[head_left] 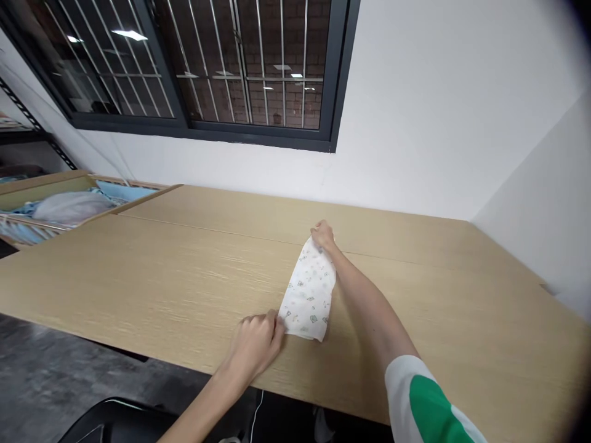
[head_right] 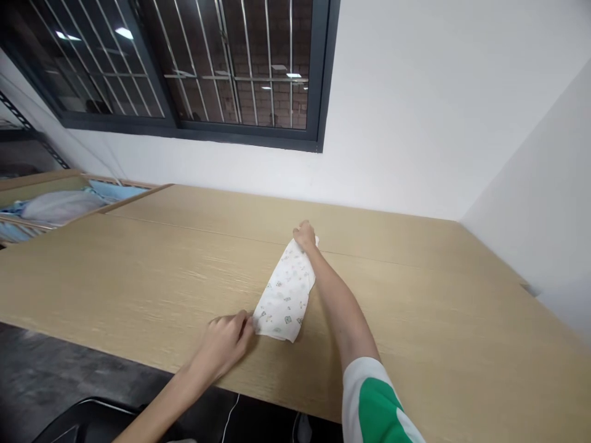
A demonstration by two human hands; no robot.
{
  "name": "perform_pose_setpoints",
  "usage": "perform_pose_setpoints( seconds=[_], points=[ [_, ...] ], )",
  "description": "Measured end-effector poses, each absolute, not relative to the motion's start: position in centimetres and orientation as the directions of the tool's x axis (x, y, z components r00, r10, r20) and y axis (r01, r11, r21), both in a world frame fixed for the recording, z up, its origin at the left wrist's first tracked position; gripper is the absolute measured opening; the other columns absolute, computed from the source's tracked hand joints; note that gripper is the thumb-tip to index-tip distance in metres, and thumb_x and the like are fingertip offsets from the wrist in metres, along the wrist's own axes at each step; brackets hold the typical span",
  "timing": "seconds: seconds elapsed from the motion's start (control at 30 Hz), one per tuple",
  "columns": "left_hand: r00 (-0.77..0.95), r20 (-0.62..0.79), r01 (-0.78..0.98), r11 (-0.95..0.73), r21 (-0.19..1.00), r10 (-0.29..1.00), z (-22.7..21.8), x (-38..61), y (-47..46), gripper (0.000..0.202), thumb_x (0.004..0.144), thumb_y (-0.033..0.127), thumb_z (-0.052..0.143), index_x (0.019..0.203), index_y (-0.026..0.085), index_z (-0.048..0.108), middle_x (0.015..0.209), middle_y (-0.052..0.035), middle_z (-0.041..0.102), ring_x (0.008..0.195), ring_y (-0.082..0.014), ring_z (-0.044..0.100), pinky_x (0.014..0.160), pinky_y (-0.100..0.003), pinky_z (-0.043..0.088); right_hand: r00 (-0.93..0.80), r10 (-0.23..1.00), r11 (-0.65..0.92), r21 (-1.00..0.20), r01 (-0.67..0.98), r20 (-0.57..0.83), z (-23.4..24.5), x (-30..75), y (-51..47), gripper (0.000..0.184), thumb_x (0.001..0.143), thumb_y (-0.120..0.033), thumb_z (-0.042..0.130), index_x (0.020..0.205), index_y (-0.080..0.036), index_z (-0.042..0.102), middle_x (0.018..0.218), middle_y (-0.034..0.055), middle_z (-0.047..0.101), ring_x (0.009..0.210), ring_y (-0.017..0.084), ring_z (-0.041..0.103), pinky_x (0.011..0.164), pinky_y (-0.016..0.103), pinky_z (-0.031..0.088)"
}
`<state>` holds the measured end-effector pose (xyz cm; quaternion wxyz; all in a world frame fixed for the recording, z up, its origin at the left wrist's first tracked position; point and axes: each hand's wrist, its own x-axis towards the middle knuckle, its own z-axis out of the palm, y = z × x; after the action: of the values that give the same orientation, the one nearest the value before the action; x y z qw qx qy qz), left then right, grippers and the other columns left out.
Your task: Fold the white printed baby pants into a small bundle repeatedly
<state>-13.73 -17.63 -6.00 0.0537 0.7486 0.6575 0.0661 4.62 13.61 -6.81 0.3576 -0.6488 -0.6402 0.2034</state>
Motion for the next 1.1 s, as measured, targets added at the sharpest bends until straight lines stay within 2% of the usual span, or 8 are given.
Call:
perform_pose_setpoints(
  seconds=[0.13,0.27,0.33,0.47,0.57,0.67,0.87,1.1],
  points=[
    [0.175,0.204,0.971,-0.203,0.125,0.963,-7.3,-13.1,-18.1,0.040,0.105,0.036,0.032,0.091,0.018,0.065,0.090,-0.0125,0.073,0.090,-0.0297,0.069,0.082,-0.040,0.045,-0.104,0.950,0.283,-0.671,0.685,0.295,-7.1,4.7,9.4,0.017,0.092,-0.020,0.055,0.108,-0.022,0.059,0.104,0.0044,0.069,0.100,0.020,0.064,0.089,0.029,0.047],
    [0.104,0.184,0.986,-0.126,0.112,0.977,-8.3,-12.0,-17.4,0.048,0.106,0.044,0.032,0.087,0.017,0.068,0.087,-0.0141,0.073,0.090,-0.0306,0.069,0.083,-0.041,0.045,-0.265,0.895,0.424,-0.504,0.752,0.358,-7.7,6.8,6.1,0.017,0.095,-0.019,0.053,0.107,-0.022,0.064,0.105,0.0056,0.071,0.102,0.021,0.063,0.091,0.029,0.045],
    [0.058,0.137,0.994,-0.070,0.084,0.989,-8.6,-11.7,-16.9,0.052,0.105,0.048,0.033,0.088,0.015,0.069,0.086,-0.0160,0.074,0.089,-0.0324,0.071,0.082,-0.042,0.046,-0.237,0.910,0.374,-0.429,0.823,0.340,-7.7,8.1,6.3,0.024,0.097,-0.017,0.048,0.111,-0.020,0.066,0.109,0.0083,0.072,0.106,0.022,0.063,0.093,0.030,0.045],
    [-0.016,0.130,0.998,0.007,0.063,0.991,-9.0,-11.5,-17.0,0.052,0.104,0.047,0.034,0.090,0.013,0.071,0.086,-0.0171,0.075,0.088,-0.0345,0.072,0.083,-0.045,0.047,-0.099,0.955,0.210,-0.406,0.889,0.278,-7.5,9.6,9.6,0.035,0.101,-0.020,0.040,0.122,-0.015,0.068,0.125,0.0145,0.067,0.119,0.026,0.058,0.103,0.036,0.041],
    [-0.051,0.173,0.997,0.038,0.074,0.984,-9.4,-11.6,-17.4,0.048,0.104,0.044,0.036,0.093,0.013,0.071,0.086,-0.0161,0.075,0.086,-0.0346,0.072,0.082,-0.045,0.047,-0.020,0.972,0.117,-0.405,0.907,0.236,-8.0,9.3,12.1,0.035,0.101,-0.028,0.047,0.128,-0.016,0.066,0.136,0.0175,0.059,0.130,0.032,0.049,0.107,0.044,0.037],
    [-0.027,0.196,0.995,0.007,0.102,0.980,-10.1,-11.8,-17.6,0.042,0.104,0.040,0.038,0.092,0.015,0.069,0.088,-0.0138,0.074,0.083,-0.0329,0.072,0.077,-0.044,0.048,0.033,0.984,0.042,-0.408,0.912,0.175,-9.0,8.6,13.5,0.029,0.098,-0.032,0.055,0.119,-0.019,0.069,0.136,0.0178,0.058,0.130,0.037,0.046,0.107,0.051,0.035],
    [0.094,0.317,0.976,-0.151,0.160,0.944,-11.6,-12.2,-17.4,0.032,0.104,0.024,0.038,0.083,0.018,0.061,0.079,-0.0068,0.069,0.076,-0.0268,0.070,0.073,-0.039,0.046,0.053,0.989,0.007,-0.414,0.910,0.134,-10.3,8.0,14.8,0.021,0.098,-0.030,0.055,0.114,-0.024,0.067,0.132,0.0132,0.061,0.129,0.035,0.045,0.104,0.052,0.036],
    [0.082,0.491,0.986,-0.142,0.084,0.867,-11.0,-13.1,-18.0,0.035,0.107,0.029,0.038,0.076,0.021,0.053,0.065,-0.0021,0.060,0.065,-0.0229,0.065,0.069,-0.038,0.041,0.056,0.983,0.026,-0.437,0.899,0.172,-9.9,6.7,15.1,0.023,0.103,-0.030,0.045,0.118,-0.024,0.062,0.132,0.0117,0.062,0.125,0.033,0.048,0.101,0.048,0.037]
  ],
)
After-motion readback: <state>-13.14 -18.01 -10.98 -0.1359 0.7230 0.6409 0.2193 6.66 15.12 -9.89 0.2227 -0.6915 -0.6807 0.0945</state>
